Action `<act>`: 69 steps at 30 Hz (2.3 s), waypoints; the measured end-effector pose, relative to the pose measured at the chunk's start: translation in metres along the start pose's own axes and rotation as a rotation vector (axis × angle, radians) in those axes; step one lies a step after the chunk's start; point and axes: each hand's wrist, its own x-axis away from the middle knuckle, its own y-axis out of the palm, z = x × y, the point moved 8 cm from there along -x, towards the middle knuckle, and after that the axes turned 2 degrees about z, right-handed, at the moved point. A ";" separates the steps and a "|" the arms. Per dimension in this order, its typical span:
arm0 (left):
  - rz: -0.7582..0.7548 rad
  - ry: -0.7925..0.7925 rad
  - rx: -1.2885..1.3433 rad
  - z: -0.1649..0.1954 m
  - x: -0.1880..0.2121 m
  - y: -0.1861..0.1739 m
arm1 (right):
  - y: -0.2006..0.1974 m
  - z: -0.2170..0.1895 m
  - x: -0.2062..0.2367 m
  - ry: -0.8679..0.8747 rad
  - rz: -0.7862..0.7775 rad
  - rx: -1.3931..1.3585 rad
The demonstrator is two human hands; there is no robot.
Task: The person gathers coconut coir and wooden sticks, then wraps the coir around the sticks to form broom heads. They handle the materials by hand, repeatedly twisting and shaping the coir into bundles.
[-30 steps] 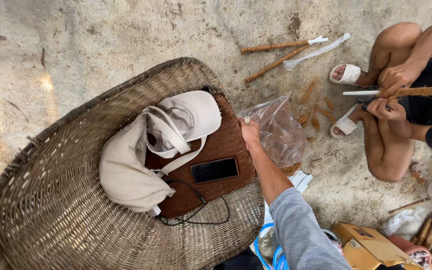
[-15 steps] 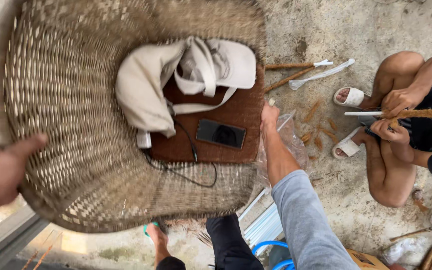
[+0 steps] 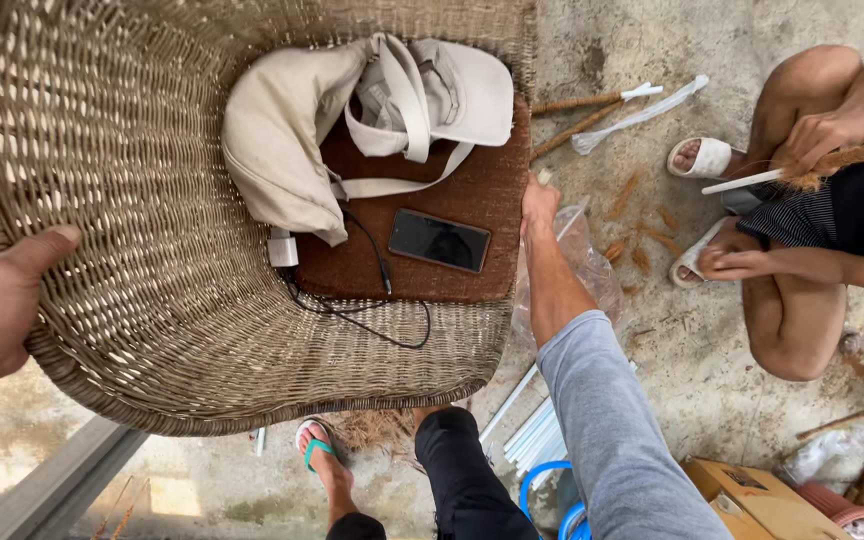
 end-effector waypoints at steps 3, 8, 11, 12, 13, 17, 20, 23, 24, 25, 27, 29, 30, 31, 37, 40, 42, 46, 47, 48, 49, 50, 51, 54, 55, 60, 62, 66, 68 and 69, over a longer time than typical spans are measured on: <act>0.011 0.074 0.005 0.009 0.008 -0.013 | -0.008 -0.017 0.010 -0.052 0.071 0.370; 0.083 0.462 -0.166 0.031 0.034 -0.026 | -0.037 -0.044 0.049 -0.248 0.176 0.376; 0.213 0.518 -0.234 0.021 0.043 -0.038 | -0.051 -0.034 0.079 -0.234 0.071 0.089; 0.191 0.548 -0.124 0.014 0.050 -0.041 | -0.057 -0.034 0.090 -0.272 0.039 -0.011; 0.166 0.578 -0.014 0.005 0.060 -0.040 | -0.064 -0.025 0.101 -0.209 0.032 -0.068; 0.205 0.603 0.187 -0.053 0.114 -0.043 | -0.119 0.010 0.165 -0.072 0.010 -0.297; 0.203 0.449 0.321 -0.127 0.174 -0.031 | -0.166 0.032 0.233 -0.090 -0.009 -0.484; 0.086 0.432 0.295 -0.184 0.248 -0.008 | -0.210 0.059 0.306 -0.111 -0.036 -0.592; -0.042 0.410 0.294 -0.199 0.271 0.007 | -0.223 0.072 0.330 -0.112 -0.040 -0.616; -0.072 0.584 0.206 -0.199 0.301 0.019 | -0.237 0.085 0.352 -0.121 -0.030 -0.616; -0.288 0.789 0.103 -0.205 0.359 0.050 | -0.258 0.116 0.391 -0.129 -0.012 -0.612; -0.483 0.902 0.062 -0.210 0.410 0.083 | -0.270 0.148 0.435 -0.159 -0.035 -0.509; -0.566 0.955 0.040 -0.212 0.433 0.096 | -0.274 0.164 0.456 -0.172 -0.044 -0.458; -0.644 1.003 0.016 -0.215 0.456 0.108 | -0.276 0.183 0.476 -0.134 -0.064 -0.435; -1.097 0.693 -0.185 -0.277 0.524 0.162 | -0.304 0.283 0.569 0.123 -0.062 -0.348; -1.200 0.493 -0.193 -0.324 0.540 0.174 | -0.321 0.318 0.588 0.107 -0.057 -0.412; -1.229 0.501 -0.178 -0.348 0.545 0.187 | -0.331 0.345 0.596 0.145 -0.052 -0.489; -1.266 0.643 -0.227 -0.390 0.558 0.202 | -0.357 0.402 0.610 0.273 0.041 -0.516; -1.277 0.711 -0.213 -0.397 0.563 0.207 | -0.364 0.414 0.612 0.278 0.059 -0.516; -1.299 0.655 -0.290 -0.414 0.562 0.213 | -0.371 0.426 0.613 0.281 0.076 -0.517; -1.316 0.600 -0.364 -0.429 0.563 0.220 | -0.379 0.438 0.613 0.280 0.091 -0.515; -1.333 0.545 -0.438 -0.442 0.565 0.227 | -0.385 0.451 0.612 0.291 0.093 -0.546; -1.364 0.521 -0.419 -0.449 0.570 0.232 | -0.389 0.464 0.612 0.308 0.092 -0.575; -1.426 0.376 -0.424 -0.469 0.581 0.250 | -0.401 0.504 0.610 0.382 0.088 -0.608; -1.436 0.287 -0.473 -0.479 0.584 0.255 | -0.405 0.518 0.609 0.407 0.094 -0.611; -1.469 0.038 -0.398 -0.510 0.594 0.296 | -0.422 0.591 0.585 0.461 0.087 -0.687; -1.463 -0.050 -0.314 -0.527 0.585 0.321 | -0.423 0.626 0.571 0.487 0.077 -0.688; -1.359 -0.067 -0.364 -0.572 0.533 0.373 | -0.408 0.689 0.518 0.470 0.061 -0.707; -1.351 -0.093 -0.251 -0.591 0.501 0.405 | -0.397 0.713 0.488 0.448 0.037 -0.779; -1.345 -0.093 -0.237 -0.600 0.483 0.420 | -0.391 0.722 0.472 0.437 0.009 -0.848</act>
